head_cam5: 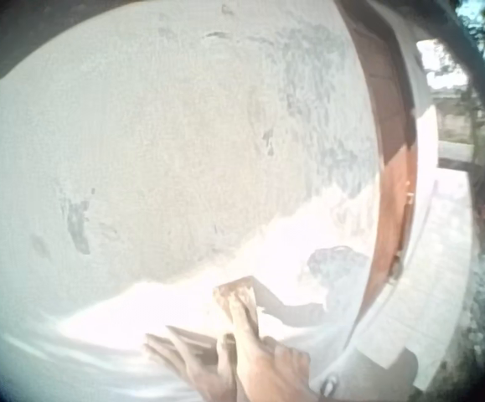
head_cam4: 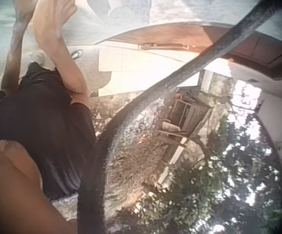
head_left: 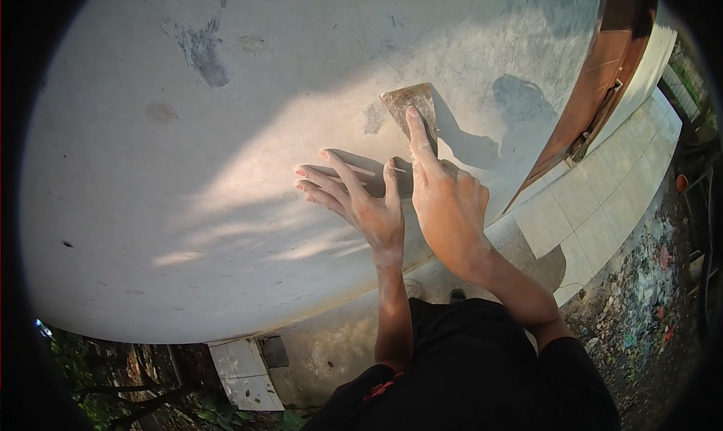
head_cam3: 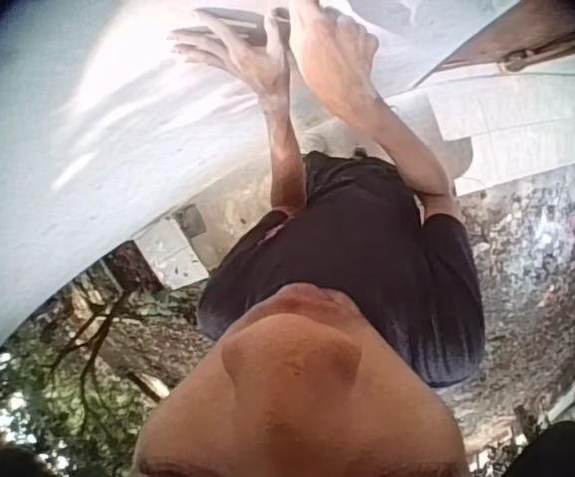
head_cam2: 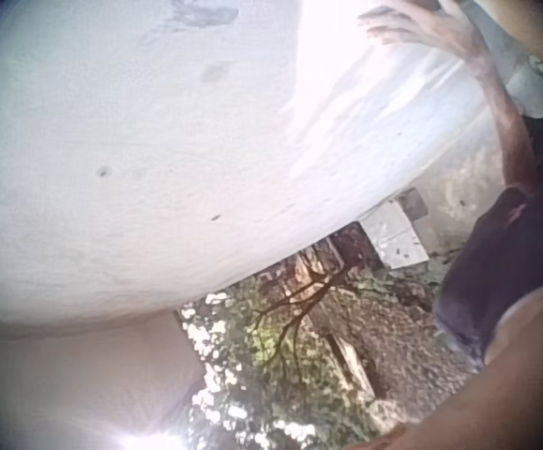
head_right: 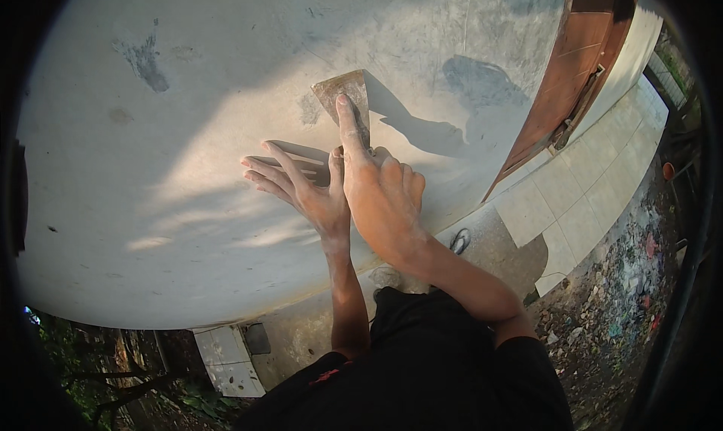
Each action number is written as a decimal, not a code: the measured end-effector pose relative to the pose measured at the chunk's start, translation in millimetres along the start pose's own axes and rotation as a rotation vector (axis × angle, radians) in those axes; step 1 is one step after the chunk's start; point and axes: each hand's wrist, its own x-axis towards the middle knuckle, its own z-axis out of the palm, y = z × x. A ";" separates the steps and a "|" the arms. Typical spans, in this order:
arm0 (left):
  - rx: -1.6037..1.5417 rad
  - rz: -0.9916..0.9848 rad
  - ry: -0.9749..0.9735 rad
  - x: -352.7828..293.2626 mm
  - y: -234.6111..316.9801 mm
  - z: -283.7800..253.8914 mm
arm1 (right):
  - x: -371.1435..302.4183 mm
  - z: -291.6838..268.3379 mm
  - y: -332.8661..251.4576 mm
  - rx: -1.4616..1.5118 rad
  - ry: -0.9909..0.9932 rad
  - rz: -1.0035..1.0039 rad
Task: The person scrapes a wall using a putty knife.
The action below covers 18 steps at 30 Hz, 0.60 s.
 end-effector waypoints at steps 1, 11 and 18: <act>0.002 -0.001 -0.003 -0.6 -0.7 -1.1 | 2.2 -2.1 -1.5 0.001 -0.003 0.002; 0.027 0.008 -0.013 0.7 -0.9 -3.5 | 15.1 -20.2 -4.3 0.017 0.011 0.008; 0.035 0.005 -0.016 -2.6 -2.8 -1.6 | 5.9 -1.1 12.7 0.015 0.075 -0.057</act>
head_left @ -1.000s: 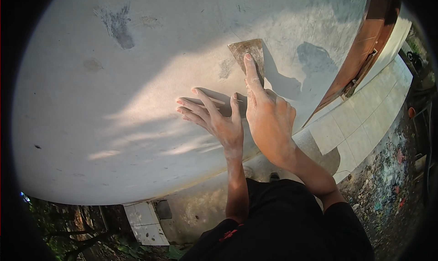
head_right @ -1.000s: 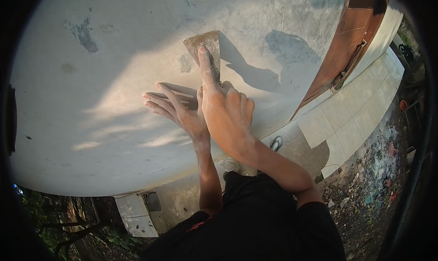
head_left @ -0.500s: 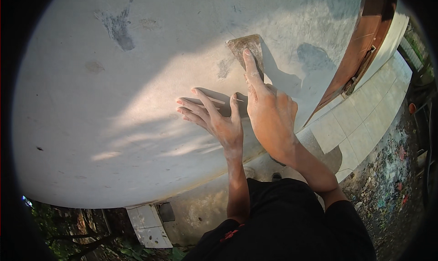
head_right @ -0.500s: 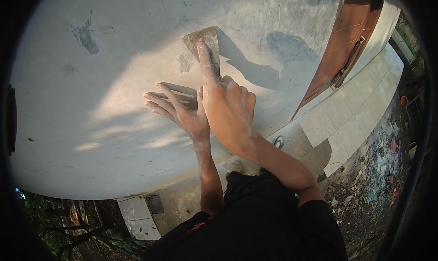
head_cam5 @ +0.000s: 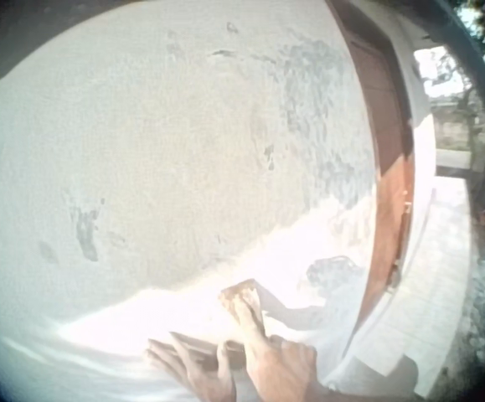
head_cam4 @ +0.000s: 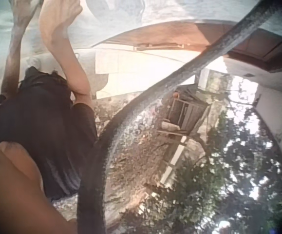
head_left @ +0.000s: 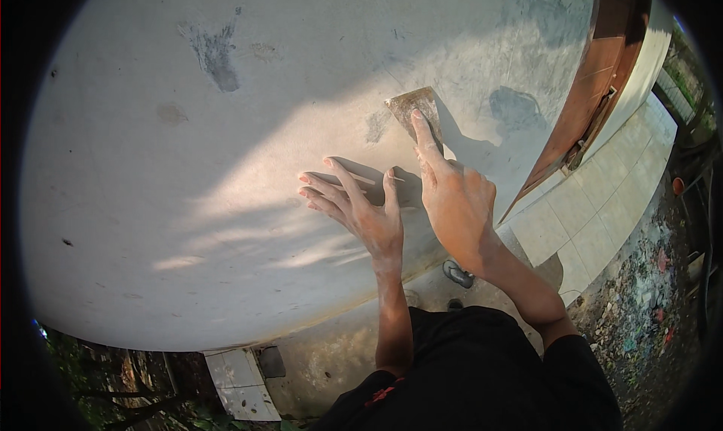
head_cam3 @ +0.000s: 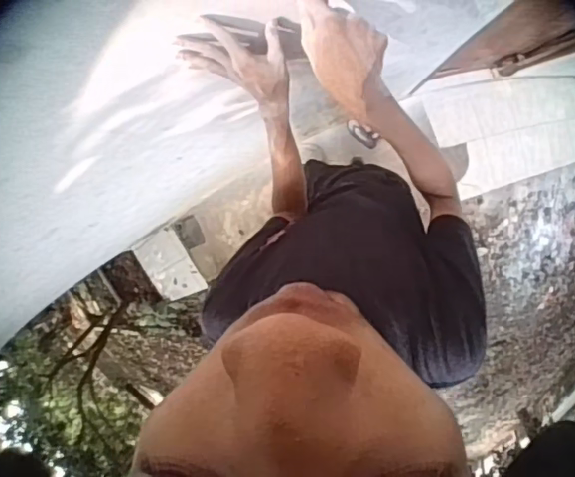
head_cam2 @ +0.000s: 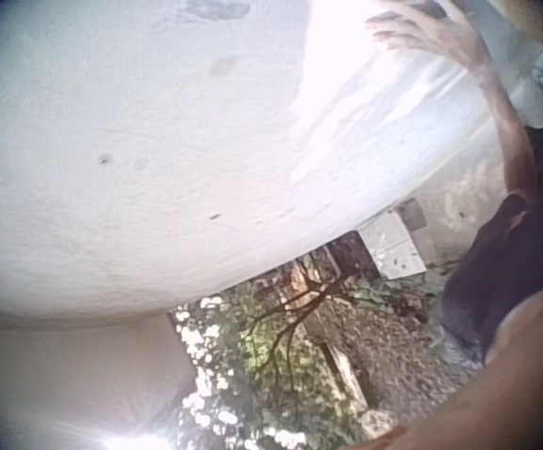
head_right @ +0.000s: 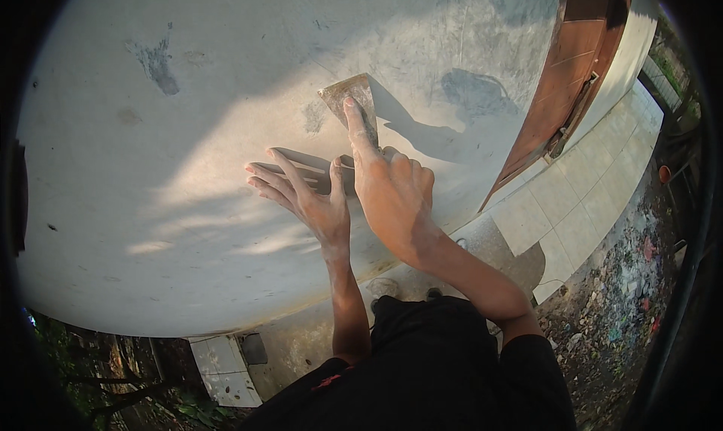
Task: The person scrapes a wall using a putty knife.
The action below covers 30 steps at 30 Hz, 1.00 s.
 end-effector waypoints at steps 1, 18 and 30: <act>0.000 -0.003 -0.005 0.4 0.9 -2.2 | -0.4 -2.7 -1.0 -0.002 -0.005 0.003; 0.013 0.007 0.015 1.6 3.2 -5.2 | -2.1 -3.9 3.8 0.039 0.046 -0.049; 0.006 -0.019 0.025 2.5 2.7 -2.0 | 17.3 7.3 7.9 0.117 0.129 -0.178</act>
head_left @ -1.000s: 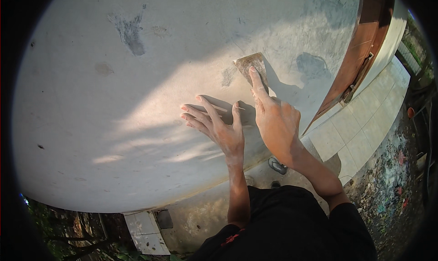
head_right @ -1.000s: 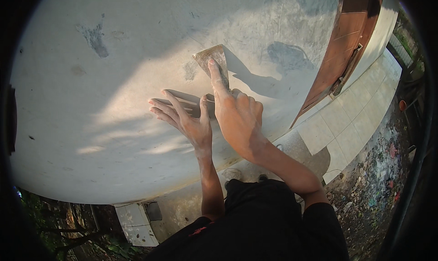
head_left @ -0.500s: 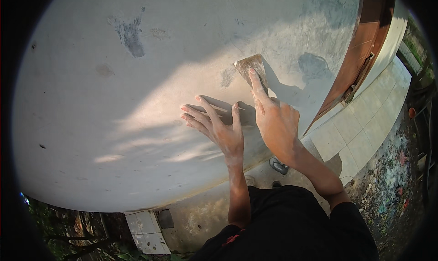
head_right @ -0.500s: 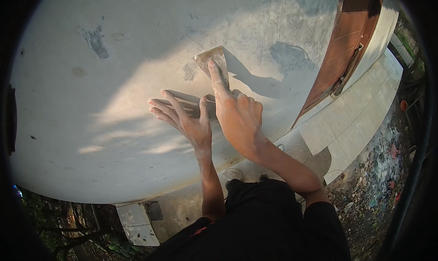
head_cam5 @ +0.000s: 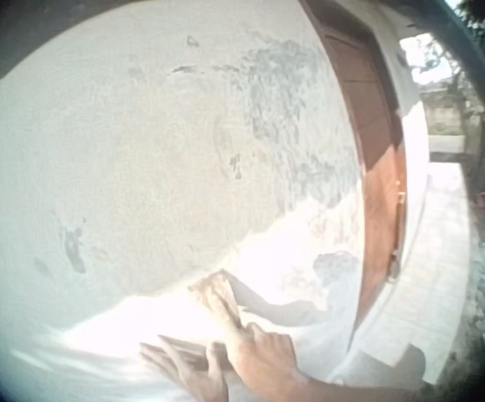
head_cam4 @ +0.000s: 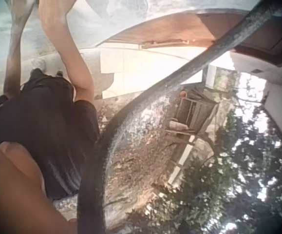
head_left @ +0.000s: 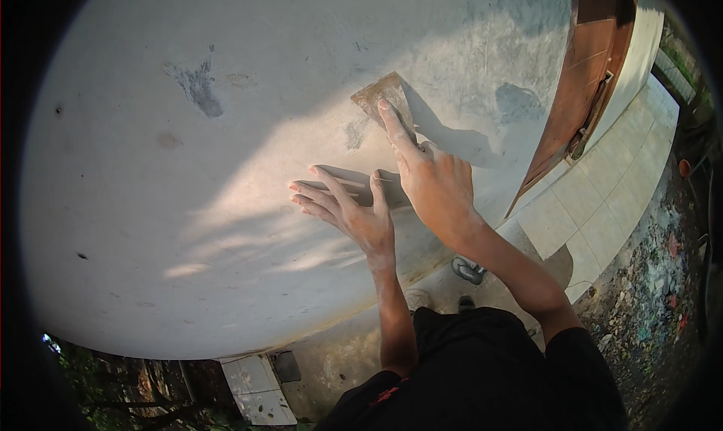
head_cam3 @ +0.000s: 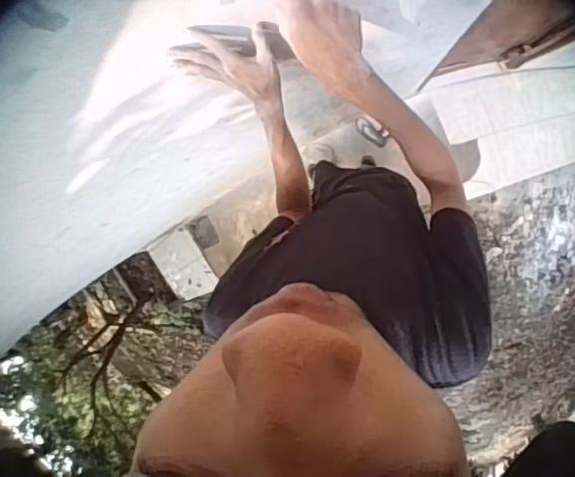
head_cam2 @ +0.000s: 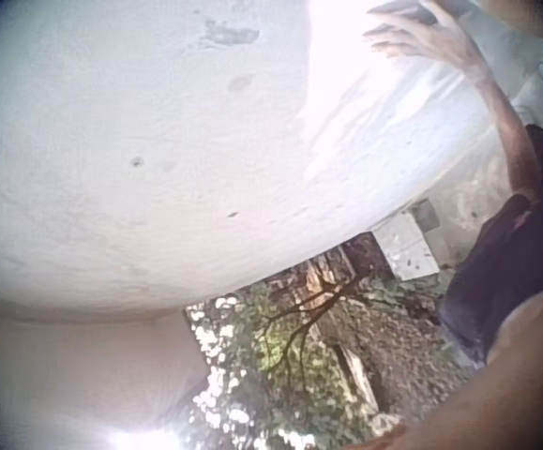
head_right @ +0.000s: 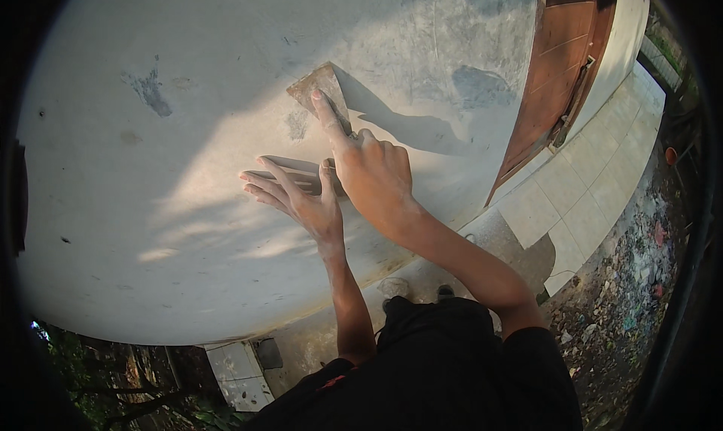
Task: The person scrapes a wall using a putty knife.
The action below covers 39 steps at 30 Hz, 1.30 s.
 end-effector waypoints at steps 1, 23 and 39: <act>-0.005 0.003 0.009 -1.4 -1.5 -0.3 | -9.5 5.1 5.4 -0.002 0.008 -0.007; 0.025 0.001 -0.075 -1.8 1.6 -13.5 | 77.1 -41.7 -27.2 0.113 0.111 -0.028; -0.687 -0.183 -0.366 -32.1 39.9 -61.1 | -26.2 10.5 -16.6 0.649 -0.188 0.073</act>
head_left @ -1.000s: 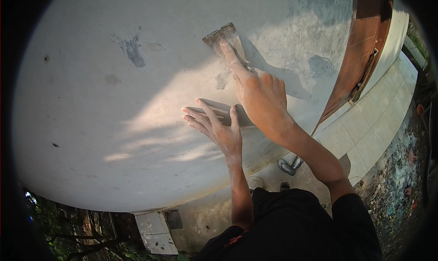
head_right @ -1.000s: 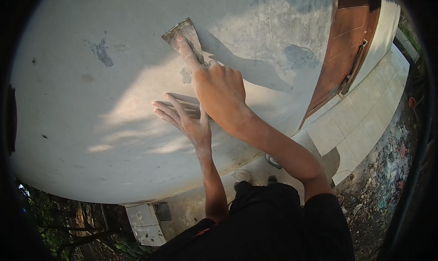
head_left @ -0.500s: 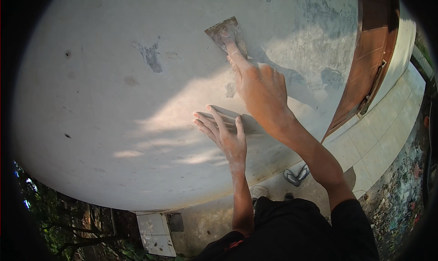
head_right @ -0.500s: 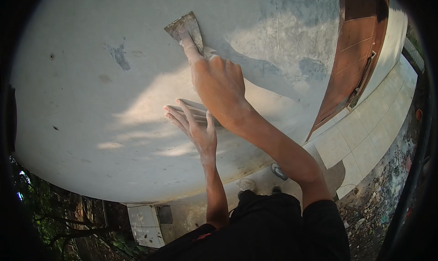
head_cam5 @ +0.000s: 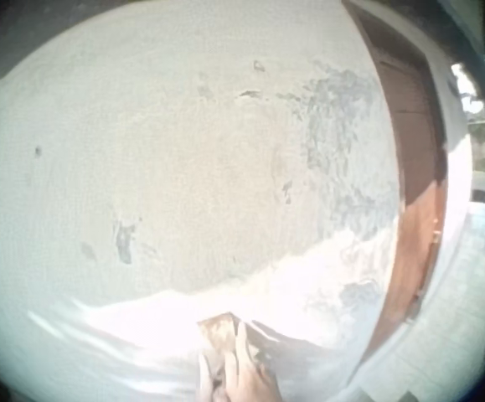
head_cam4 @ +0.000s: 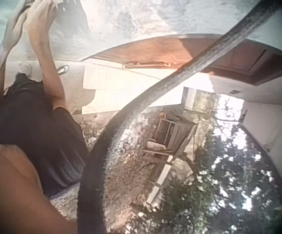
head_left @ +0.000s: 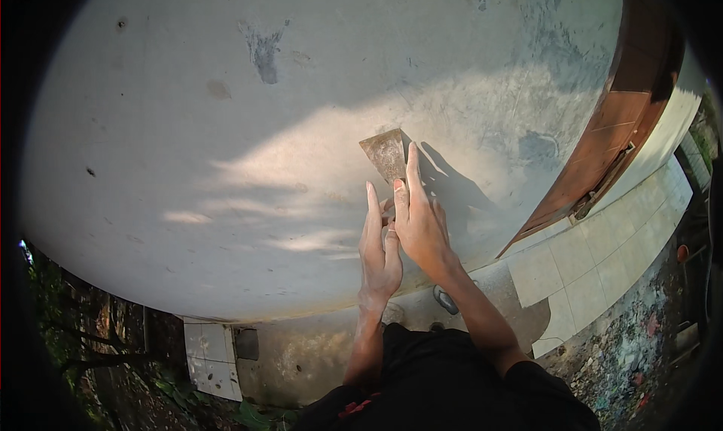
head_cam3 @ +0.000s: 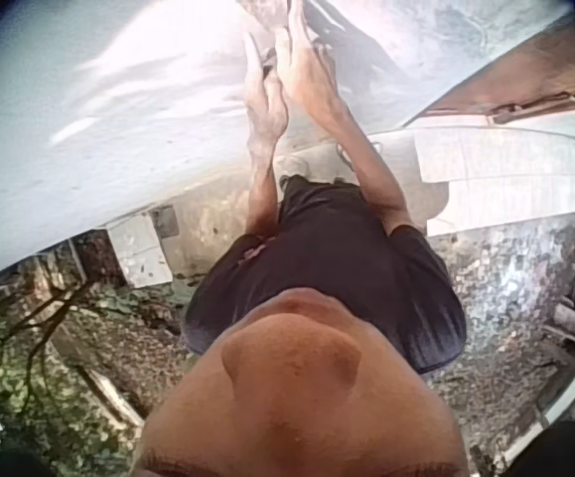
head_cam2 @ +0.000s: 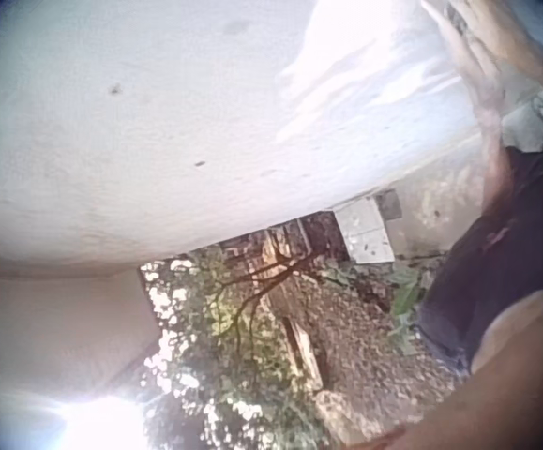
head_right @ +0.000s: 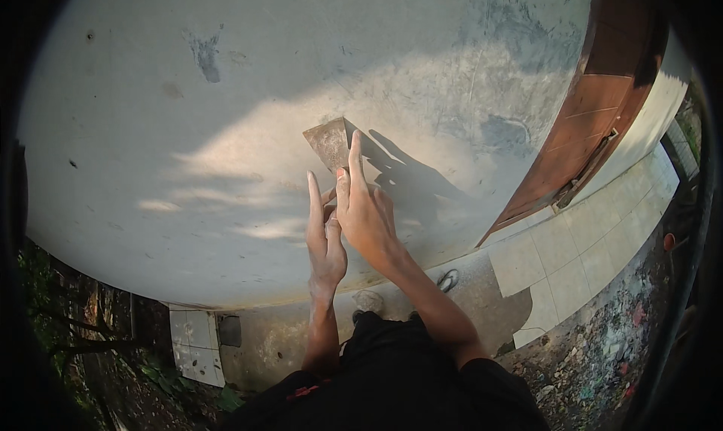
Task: The person scrapes a wall using a putty knife.
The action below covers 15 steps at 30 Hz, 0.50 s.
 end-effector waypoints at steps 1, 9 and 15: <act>0.076 -0.033 -0.106 -2.8 -3.8 -0.7 | -1.7 -3.4 -4.8 0.099 -0.002 0.184; 0.120 0.132 -0.129 39.1 2.6 3.2 | 28.5 -11.6 -16.6 0.269 0.014 0.359; 0.100 -0.095 -0.296 60.4 32.8 11.5 | 19.7 -11.4 6.3 0.668 0.352 0.508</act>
